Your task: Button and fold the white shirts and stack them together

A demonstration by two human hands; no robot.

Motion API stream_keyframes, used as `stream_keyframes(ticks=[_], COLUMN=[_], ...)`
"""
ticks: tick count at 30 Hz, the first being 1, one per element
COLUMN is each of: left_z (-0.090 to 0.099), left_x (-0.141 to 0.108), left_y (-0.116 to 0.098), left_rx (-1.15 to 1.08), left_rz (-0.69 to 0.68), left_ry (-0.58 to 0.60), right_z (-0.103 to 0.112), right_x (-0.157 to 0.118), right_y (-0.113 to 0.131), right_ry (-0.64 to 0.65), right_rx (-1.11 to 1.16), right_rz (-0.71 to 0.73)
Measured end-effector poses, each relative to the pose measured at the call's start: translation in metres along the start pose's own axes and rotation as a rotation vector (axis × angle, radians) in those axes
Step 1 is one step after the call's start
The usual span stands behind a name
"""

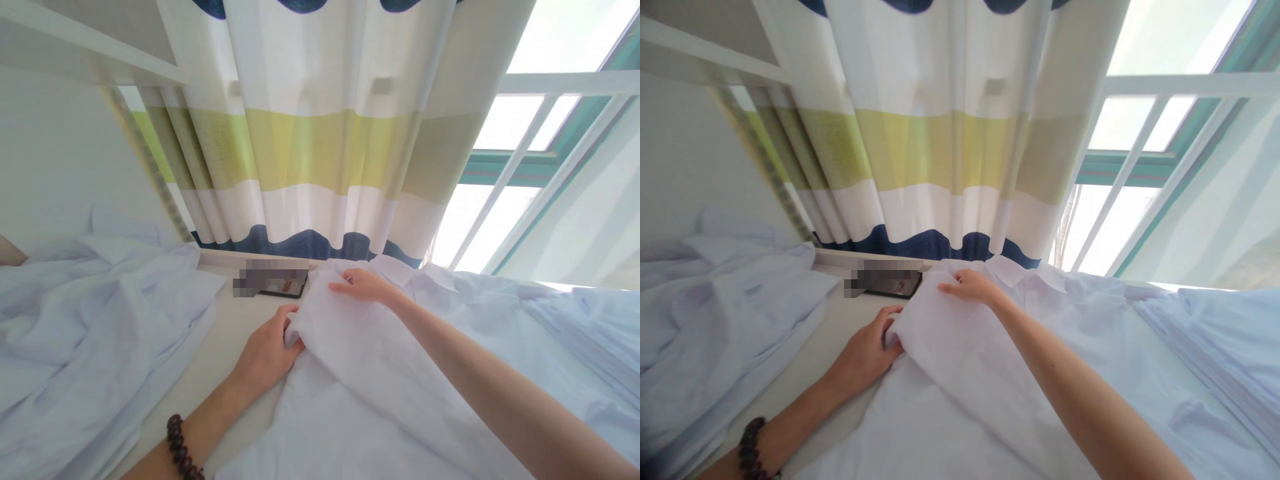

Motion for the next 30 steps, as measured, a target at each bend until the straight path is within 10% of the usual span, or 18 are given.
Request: stream_keyframes(ticks=[11,19,25,30], left_z=[-0.004,-0.001,0.015,-0.012], left_x=[0.005,0.01,-0.01,-0.037], left_y=[0.004,0.005,-0.056,-0.113], left_rx=[0.048,0.006,0.411,0.499], left_rz=[-0.006,-0.144,-0.597,-1.005], left_ry=[0.012,-0.121,-0.345,-0.254], right_z=[0.064,0.09,0.1,0.106], right_x=[-0.102,-0.19,-0.233,-0.246], right_y=[-0.034,-0.117,-0.152,-0.151], right_ry=[-0.044,-0.009,0.151,0.221], right_rx=[-0.171,-0.362,-0.388,-0.27], right_rz=[0.161,-0.191,-0.264,-0.254])
Point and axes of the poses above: each hand's wrist, its own x-axis towards the middle knuckle, its own z-axis out of the back of the hand, y = z × x, the point moved 9 cm from there along x, towards the middle knuckle, and after that the axes turned 3 degrees about -y, right-handed, at the moved point
